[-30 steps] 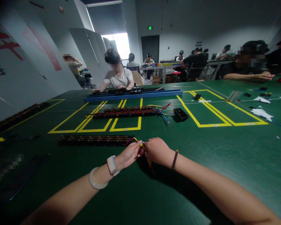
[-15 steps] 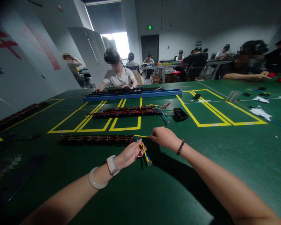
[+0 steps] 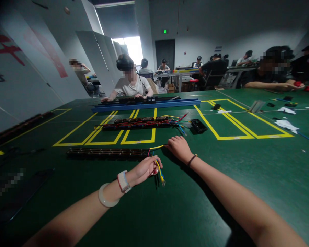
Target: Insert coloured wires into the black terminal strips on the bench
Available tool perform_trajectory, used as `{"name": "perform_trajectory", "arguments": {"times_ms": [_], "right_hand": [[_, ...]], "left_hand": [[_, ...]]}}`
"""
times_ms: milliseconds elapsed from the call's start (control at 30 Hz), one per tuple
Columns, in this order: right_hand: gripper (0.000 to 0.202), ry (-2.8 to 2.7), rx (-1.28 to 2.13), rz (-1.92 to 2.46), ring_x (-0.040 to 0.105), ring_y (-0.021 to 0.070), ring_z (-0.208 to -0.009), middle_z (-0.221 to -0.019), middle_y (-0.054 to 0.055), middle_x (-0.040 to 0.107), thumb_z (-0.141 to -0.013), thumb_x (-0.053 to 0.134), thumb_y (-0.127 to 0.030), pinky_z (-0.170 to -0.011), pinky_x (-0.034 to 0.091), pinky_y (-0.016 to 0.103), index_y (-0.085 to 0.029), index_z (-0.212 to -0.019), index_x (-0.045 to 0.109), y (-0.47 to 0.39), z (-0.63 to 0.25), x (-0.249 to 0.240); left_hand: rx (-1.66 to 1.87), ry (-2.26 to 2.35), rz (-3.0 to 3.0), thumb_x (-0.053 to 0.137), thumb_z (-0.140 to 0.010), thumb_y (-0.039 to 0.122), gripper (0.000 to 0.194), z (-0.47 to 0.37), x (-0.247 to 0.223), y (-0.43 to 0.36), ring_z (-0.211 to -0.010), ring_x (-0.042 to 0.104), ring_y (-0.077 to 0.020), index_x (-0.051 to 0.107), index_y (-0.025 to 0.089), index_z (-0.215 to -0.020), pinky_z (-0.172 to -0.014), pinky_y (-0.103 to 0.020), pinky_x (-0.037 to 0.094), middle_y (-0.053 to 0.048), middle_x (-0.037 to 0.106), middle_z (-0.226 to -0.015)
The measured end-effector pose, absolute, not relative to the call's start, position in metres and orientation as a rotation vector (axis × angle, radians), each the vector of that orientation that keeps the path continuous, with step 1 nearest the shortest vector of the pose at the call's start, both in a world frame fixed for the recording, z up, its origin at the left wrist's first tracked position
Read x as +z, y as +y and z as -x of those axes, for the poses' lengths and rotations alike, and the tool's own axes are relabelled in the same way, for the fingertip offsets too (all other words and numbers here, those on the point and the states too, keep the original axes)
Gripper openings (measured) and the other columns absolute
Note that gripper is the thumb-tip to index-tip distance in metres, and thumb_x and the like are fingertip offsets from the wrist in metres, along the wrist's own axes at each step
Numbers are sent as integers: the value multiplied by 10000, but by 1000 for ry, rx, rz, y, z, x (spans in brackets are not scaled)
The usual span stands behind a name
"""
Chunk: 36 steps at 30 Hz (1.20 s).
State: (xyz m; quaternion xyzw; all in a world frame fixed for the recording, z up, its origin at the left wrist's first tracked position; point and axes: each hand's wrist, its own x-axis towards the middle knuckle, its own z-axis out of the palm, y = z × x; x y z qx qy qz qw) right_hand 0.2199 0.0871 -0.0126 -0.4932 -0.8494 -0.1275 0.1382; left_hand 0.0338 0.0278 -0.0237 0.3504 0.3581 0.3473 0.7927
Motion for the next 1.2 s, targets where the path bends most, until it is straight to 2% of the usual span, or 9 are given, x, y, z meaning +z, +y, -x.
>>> {"name": "perform_trajectory", "arguments": {"times_ms": [100,200,367,500,667,800,933,1033,1200], "right_hand": [[257,-2486,-453,1262,486,188,-821,-846,70,592,-912,449,-357,-787,301,311,-154,-896,607,77,-223,-12],[232,-2544,-483,1024,482,184,-853,-912,76,588,-916,442,-321,-856,310,336,-155,-980,593,68,-221,-10],[257,-2725,-528,487,502,145,-924,-995,49,603,-938,364,-176,-936,327,361,-214,-1098,561,61,-220,-9],[312,-2790,-535,325,516,139,-954,-1041,49,609,-933,378,-164,-933,362,355,-227,-1212,504,59,-222,-7],[310,-2785,-443,338,515,143,-976,-1060,57,613,-939,373,-172,-934,359,354,-222,-1209,518,62,-223,-9],[253,-2596,-169,546,524,148,-954,-1023,72,622,-940,393,-234,-873,381,329,-198,-1118,569,64,-209,-10],[217,-2383,149,707,519,154,-987,-1010,73,622,-931,424,-280,-868,374,307,-175,-1038,581,62,-182,-5],[213,-2237,267,902,533,158,-928,-969,66,626,-929,431,-293,-825,384,294,-165,-993,589,66,-164,1],[207,-2262,286,1024,514,153,-816,-859,38,643,-902,493,-323,-737,362,263,-178,-911,640,78,-144,11]], "left_hand": [[733,771,-771,380,-906,327,286,-35,-22,28,-464,480,-68,545,97,-868,-470,-192,322,-66,610,-671],[720,760,-753,323,-924,344,320,-35,-20,27,-443,480,-76,524,102,-986,-465,-197,320,-78,629,-673],[716,725,-732,309,-926,357,310,-35,-21,27,-443,501,-89,499,122,-854,-464,-204,326,-80,625,-653],[711,696,-704,366,-909,365,284,-35,-23,27,-454,514,-91,493,131,-811,-459,-201,322,-48,596,-637],[705,664,-706,380,-896,366,283,-33,-24,30,-457,511,-101,494,128,-794,-457,-214,324,-46,578,-604],[703,574,-735,384,-854,442,347,-31,-25,31,-504,551,-136,503,118,-829,-481,-239,354,-106,617,-685],[826,563,-724,302,-847,506,434,-32,-25,30,-470,530,-139,501,123,-800,-459,-248,342,-97,597,-658],[882,634,-650,208,-868,462,456,-35,-26,30,-447,503,-136,500,125,-771,-448,-256,338,-93,585,-635],[854,734,-717,325,-836,276,256,-38,-32,30,-452,498,-118,509,121,-747,-442,-231,309,-81,589,-627]]}}
